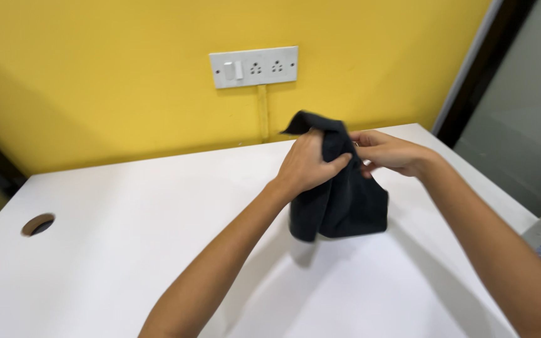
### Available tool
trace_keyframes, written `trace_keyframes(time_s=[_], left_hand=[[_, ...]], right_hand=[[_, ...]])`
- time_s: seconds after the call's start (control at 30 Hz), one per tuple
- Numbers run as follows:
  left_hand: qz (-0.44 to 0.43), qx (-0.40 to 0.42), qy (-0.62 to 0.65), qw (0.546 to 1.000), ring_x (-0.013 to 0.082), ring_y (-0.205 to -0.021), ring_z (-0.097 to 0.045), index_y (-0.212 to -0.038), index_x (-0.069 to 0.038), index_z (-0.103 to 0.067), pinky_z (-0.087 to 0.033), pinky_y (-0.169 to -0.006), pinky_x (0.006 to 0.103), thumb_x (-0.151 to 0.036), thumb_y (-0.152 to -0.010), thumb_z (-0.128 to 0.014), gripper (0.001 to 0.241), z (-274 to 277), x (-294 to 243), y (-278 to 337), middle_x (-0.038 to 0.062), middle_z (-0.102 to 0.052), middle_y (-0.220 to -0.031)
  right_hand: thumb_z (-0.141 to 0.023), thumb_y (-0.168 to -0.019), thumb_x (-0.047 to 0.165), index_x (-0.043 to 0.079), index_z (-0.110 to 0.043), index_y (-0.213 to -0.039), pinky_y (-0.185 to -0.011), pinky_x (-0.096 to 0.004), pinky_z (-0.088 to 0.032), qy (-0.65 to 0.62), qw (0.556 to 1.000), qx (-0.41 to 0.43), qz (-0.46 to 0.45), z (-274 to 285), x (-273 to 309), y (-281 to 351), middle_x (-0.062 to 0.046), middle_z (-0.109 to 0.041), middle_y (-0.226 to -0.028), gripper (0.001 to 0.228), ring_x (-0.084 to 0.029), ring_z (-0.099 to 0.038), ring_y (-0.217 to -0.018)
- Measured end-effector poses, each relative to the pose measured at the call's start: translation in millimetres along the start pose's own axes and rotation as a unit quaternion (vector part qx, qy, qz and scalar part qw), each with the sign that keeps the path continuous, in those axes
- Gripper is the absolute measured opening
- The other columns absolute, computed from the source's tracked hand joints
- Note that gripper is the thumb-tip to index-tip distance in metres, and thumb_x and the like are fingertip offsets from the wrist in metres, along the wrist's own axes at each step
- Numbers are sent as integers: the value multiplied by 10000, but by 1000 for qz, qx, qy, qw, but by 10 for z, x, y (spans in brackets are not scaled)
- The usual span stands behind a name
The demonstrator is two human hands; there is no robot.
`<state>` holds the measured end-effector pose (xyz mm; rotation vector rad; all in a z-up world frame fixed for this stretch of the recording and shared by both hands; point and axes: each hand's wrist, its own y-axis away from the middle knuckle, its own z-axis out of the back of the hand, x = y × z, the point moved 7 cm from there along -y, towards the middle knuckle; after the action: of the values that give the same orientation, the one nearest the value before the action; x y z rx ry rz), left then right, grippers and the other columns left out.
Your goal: The person prepares a cleaning cloth and a spray bottle, then sprays liquid onto a desk surface and wipes it repeatedly with the cloth.
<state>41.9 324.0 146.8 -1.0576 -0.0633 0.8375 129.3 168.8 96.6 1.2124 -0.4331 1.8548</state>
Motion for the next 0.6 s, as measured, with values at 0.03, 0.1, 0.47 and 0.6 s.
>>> trace_keyframes(time_s=[0.03, 0.1, 0.47, 0.6], left_hand=[[-11, 17, -5, 1000, 404, -1013, -666, -1158, 22, -614, -549, -848, 478, -420, -787, -802, 607, 45, -12, -11, 228, -693, -1070], [-36, 49, -17, 998, 417, -1067, -648, -1191, 17, -597, -539, -877, 493, -492, -820, -778, 655, 111, -29, -83, 230, -685, -1106], [127, 14, -169, 977, 329, -765, -737, -956, -46, -745, -576, -675, 449, -564, -747, -815, 563, 885, 373, -277, 159, -755, -804], [174, 115, -5, 978, 213, -578, -748, -1032, -39, -769, -582, -546, 358, -516, -805, -767, 528, 725, 93, -274, 127, -756, -704]], right_hand=[[-560, -972, 291, 118, -645, -1180, -610, -246, -473, 4, 999, 35, -15, -43, -21, -7, 46, -551, -800, 283, -81, -511, -659], [-554, -986, 199, 58, -629, -1102, -545, -276, -381, 13, 994, 103, -42, -86, -85, 32, 31, -464, -764, 198, -101, -429, -641], [-519, -1069, 166, 87, -522, -1176, -472, -230, -369, -206, 905, -293, 228, 300, 418, 50, -27, -534, -807, 133, -107, -504, -580], [-466, -1178, 136, 41, -500, -1291, -696, -249, -522, -174, 760, -443, 443, 397, 689, 383, -37, -570, -1039, 152, -110, -583, -820]])
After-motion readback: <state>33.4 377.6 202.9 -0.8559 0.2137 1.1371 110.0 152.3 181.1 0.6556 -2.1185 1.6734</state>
